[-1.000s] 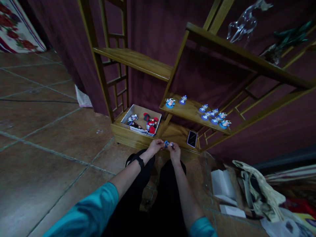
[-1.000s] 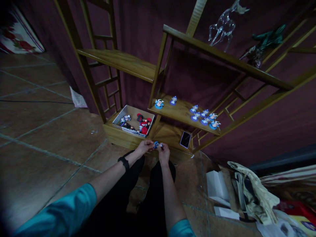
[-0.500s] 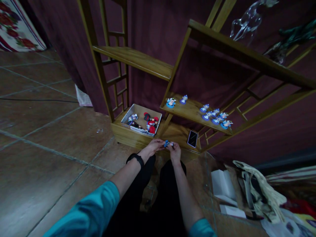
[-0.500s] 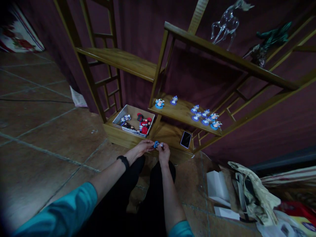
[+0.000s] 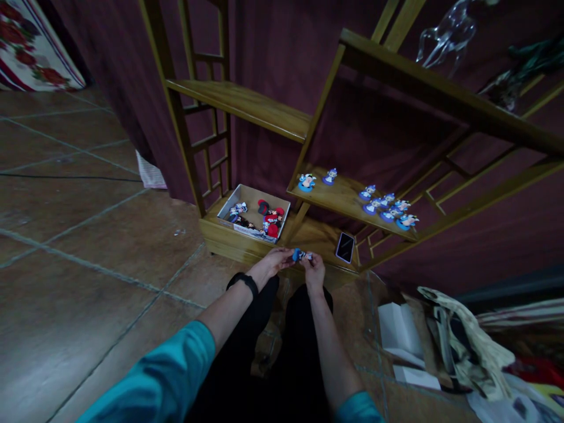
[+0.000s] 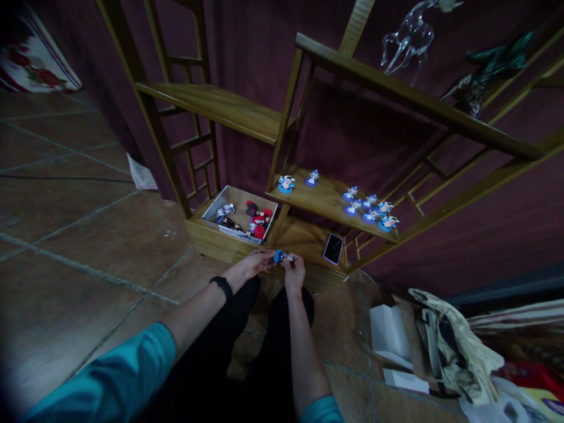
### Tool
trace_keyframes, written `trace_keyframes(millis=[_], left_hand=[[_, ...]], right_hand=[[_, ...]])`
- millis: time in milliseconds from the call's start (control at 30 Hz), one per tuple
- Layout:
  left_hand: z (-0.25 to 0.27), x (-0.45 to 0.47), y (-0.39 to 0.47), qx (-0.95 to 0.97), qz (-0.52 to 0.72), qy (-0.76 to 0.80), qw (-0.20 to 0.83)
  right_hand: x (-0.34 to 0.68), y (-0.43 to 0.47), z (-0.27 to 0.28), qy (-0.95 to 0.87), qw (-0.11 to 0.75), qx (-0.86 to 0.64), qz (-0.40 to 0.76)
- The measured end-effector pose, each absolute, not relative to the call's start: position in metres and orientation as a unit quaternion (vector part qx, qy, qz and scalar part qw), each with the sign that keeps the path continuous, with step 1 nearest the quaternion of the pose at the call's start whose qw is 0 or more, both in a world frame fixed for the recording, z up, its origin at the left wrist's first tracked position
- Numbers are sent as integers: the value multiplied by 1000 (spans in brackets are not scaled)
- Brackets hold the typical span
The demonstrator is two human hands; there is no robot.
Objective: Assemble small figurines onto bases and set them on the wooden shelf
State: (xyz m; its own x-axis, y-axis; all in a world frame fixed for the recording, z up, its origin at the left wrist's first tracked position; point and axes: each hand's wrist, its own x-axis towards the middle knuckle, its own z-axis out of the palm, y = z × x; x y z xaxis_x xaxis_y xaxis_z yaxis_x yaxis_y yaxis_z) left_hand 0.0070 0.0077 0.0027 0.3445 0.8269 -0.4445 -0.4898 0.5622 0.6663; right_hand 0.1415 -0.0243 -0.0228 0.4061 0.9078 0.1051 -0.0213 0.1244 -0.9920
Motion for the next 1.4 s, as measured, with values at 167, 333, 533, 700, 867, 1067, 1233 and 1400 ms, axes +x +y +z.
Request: trace_keyframes(millis=[167, 333, 533, 700, 867, 1067, 1233, 1400], left_hand=[[0, 9, 9, 217, 418, 387, 793], [0, 10, 8, 220, 422, 392, 787], [-2, 11, 9, 224, 426, 400, 780], [-5, 12, 9, 234, 435, 407, 768], [-3, 12, 8, 246, 441, 407, 761], [0, 14, 4, 245, 452, 409, 754], [2, 15, 2, 228, 468, 408, 750], [-2, 15, 5, 216, 455, 414, 758]], right_hand=[[139, -24, -24, -416, 617, -561, 363], [139, -24, -26, -426, 609, -572, 347], [139, -24, -29, -426, 606, -573, 351], [141, -23, -33, -462, 580, -593, 313], [142, -26, -29, -502, 550, -616, 258], [139, -34, -16, -543, 502, -639, 211], [139, -34, -13, -558, 478, -648, 202], [141, -31, -16, -559, 479, -643, 209]])
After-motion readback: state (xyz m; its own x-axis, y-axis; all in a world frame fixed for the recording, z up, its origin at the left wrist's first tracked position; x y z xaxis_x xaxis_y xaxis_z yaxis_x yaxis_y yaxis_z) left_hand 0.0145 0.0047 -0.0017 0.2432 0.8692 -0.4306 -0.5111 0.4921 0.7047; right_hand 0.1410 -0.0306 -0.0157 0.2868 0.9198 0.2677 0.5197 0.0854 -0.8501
